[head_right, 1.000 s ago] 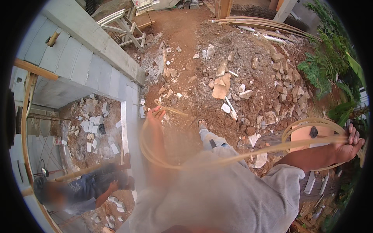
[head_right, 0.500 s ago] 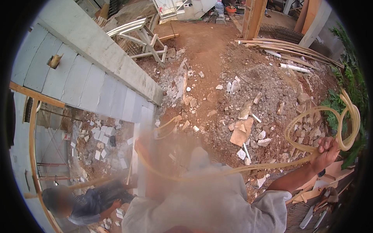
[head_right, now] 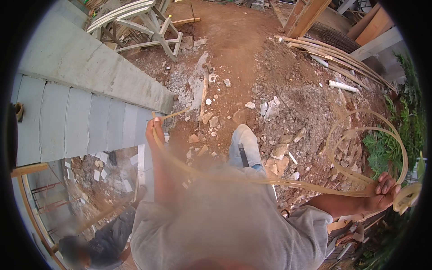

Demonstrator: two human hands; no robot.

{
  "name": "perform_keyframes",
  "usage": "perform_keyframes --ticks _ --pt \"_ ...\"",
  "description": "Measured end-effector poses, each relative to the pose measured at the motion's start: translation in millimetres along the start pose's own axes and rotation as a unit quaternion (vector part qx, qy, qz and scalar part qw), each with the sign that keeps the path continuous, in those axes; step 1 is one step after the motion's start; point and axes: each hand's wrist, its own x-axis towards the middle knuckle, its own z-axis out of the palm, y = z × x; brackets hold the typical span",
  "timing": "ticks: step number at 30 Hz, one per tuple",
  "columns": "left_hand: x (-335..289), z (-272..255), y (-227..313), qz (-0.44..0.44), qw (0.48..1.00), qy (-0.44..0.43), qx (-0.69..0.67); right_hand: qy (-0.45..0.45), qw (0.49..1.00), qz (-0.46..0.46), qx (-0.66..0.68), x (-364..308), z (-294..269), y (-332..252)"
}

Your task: The person walks through a construction site and installs a yellow plastic conduit into a pre-cut hole in a concrete block wall. They use a pencil to mark the wall and adjust the conduit's position before coiling the excess length.

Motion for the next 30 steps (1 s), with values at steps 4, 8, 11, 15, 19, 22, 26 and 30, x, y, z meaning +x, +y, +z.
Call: perform_keyframes --ticks 4,8,11,15,19,22,26,30 --pt "55.8 44.1 17.2 0.097 0.987 -0.048 0.115 -0.052 0.998 -0.012 -0.039 66.1 19.5 96.4" --pt "83.5 105.6 28.0 0.122 0.954 -0.191 0.198 -0.027 0.999 -0.031 0.027 159.7 75.6 223.0" --pt "108.2 139.5 43.5 0.043 0.959 -0.191 0.205 -0.040 0.995 0.013 0.095 232.3 145.7 306.1" --pt "154.9 162.4 4.4 -0.049 0.985 0.039 0.161 -0.129 0.976 0.071 0.157 290.3 258.7 392.0" --pt "200.8 221.5 45.4 -0.068 0.967 -0.052 0.242 -0.199 0.952 0.119 0.198 315.9 348.9 479.1" --pt "245.2 291.0 28.3 -0.080 0.953 -0.158 0.246 -0.259 0.925 0.094 0.263 332.4 415.8 550.3" --pt "332.9 354.2 -22.4 -0.162 0.967 -0.053 0.190 -0.283 0.945 0.062 0.153 334.2 524.2 615.5" --pt "465.1 297.0 -58.9 -0.188 0.967 0.091 0.148 -0.372 0.915 0.105 0.118 328.9 629.7 633.1"
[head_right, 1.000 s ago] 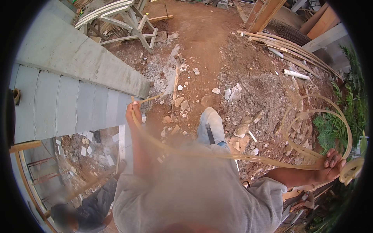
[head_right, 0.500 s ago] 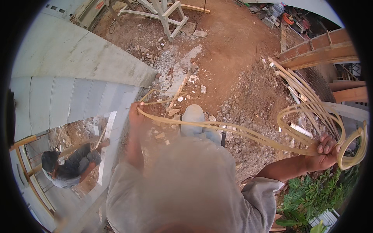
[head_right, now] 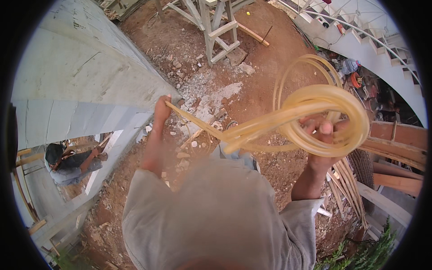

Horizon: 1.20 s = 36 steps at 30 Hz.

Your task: The person walks through a construction site and installs a yellow plastic conduit into a pre-cut hole in a concrete block wall. They use a pencil to mark the wall and adjust the conduit's position before coiling the excess length.

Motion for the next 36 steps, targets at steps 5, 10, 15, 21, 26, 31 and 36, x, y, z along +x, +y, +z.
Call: perform_keyframes --ticks 5,10,15,21,26,31,36 --pt "155.9 -109.6 -73.2 -0.045 0.944 0.239 0.221 -0.172 0.981 0.049 -0.077 88.7 67.8 28.9" --pt "191.5 -60.9 11.6 -0.091 0.978 0.115 0.148 -0.096 0.982 0.087 0.137 158.1 116.5 102.6" --pt "79.7 131.2 67.5 -0.117 0.975 -0.026 -0.188 -0.091 0.900 0.281 0.322 153.8 159.9 205.0" --pt "1.1 193.5 200.3 -0.046 0.968 0.064 -0.240 -0.272 0.775 0.501 0.272 44.8 228.8 263.8" --pt "-49.7 198.5 162.2 -0.161 0.968 0.086 -0.170 -0.612 0.634 0.407 0.240 24.4 243.1 220.5" --pt "-17.8 163.3 169.0 -0.276 0.906 0.221 -0.233 -0.597 0.665 0.349 0.282 68.6 282.3 212.9" --pt "51.2 118.2 227.9 -0.038 0.830 0.217 -0.512 -0.598 0.714 0.293 0.216 116.3 307.1 269.5"
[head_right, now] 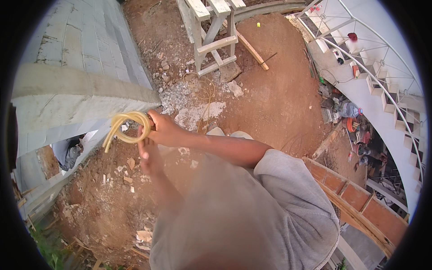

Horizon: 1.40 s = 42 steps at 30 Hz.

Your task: The person walks through a construction site and installs a yellow plastic conduit into a pre-cut hole in a concrete block wall. They use a pencil to mark the wall and adjust the conduit's position before coiling the excess length.

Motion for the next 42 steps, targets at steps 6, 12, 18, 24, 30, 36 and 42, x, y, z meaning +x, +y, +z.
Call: perform_keyframes --ticks 6,12,18,24,30,36,42 --pt "75.6 35.9 -23.5 0.019 0.964 0.263 -0.039 -0.123 0.950 -0.133 -0.255 37.9 -75.2 38.9" --pt "191.3 66.4 -73.7 0.053 0.958 0.155 0.234 0.128 0.933 -0.058 -0.330 92.8 -323.8 -30.2" --pt "352.3 172.0 -162.2 0.145 0.940 0.079 0.299 0.358 0.860 -0.232 -0.279 44.0 -495.7 -44.7" --pt "497.4 221.6 -254.7 0.164 0.777 0.418 0.441 0.362 0.886 -0.243 -0.155 118.9 -581.3 64.1" --pt "499.4 242.1 -210.4 0.143 0.927 0.181 0.294 0.222 0.940 -0.186 -0.179 237.3 -579.3 54.6" --pt "517.7 302.2 -205.8 0.143 0.974 -0.006 0.179 0.069 0.937 -0.181 -0.291 296.1 -535.7 27.9" --pt "484.1 286.3 -188.1 -0.053 0.981 -0.043 0.180 0.102 0.927 -0.246 -0.263 372.2 -551.6 54.9"
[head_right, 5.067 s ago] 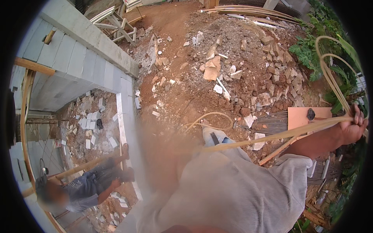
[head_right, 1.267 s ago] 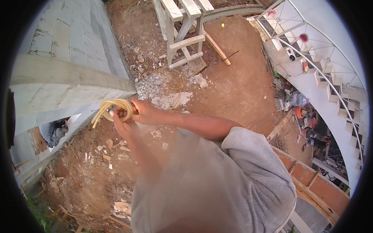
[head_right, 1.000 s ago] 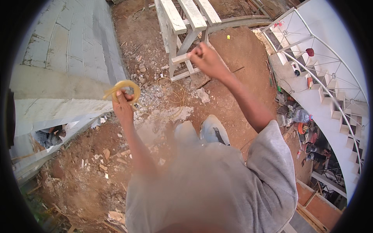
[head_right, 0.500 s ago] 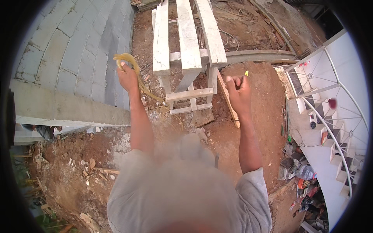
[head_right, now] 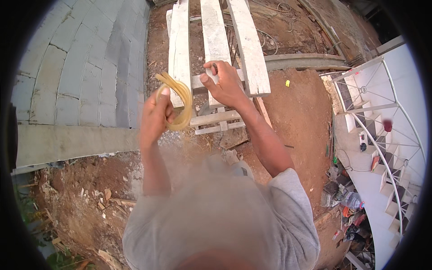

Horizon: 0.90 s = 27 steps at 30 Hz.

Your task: The person walks through a construction site and installs a yellow plastic conduit into a pre-cut hole in a concrete block wall. They use a pencil to mark the wall and adjust the conduit's position before coiling the excess length.

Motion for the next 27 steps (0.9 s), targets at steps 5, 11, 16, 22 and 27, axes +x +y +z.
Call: perform_keyframes --ticks 5,11,16,22,27 --pt "27.0 33.7 -40.2 0.060 0.998 -0.033 0.005 0.010 0.991 -0.007 0.134 -11.7 8.2 9.8" --pt "132.8 16.9 -4.5 0.198 0.973 0.021 0.114 0.004 0.998 0.047 -0.052 -4.7 14.0 0.1" --pt "232.9 -28.1 14.0 0.326 0.910 0.162 0.199 0.096 0.995 0.029 -0.006 39.1 20.6 8.4" --pt "200.2 -11.2 -2.9 0.110 0.843 0.031 0.526 0.249 0.923 -0.117 -0.269 83.2 34.4 29.7" --pt "167.5 -4.3 2.6 0.148 0.847 0.018 0.511 0.130 0.970 -0.020 -0.205 78.0 37.7 31.9"
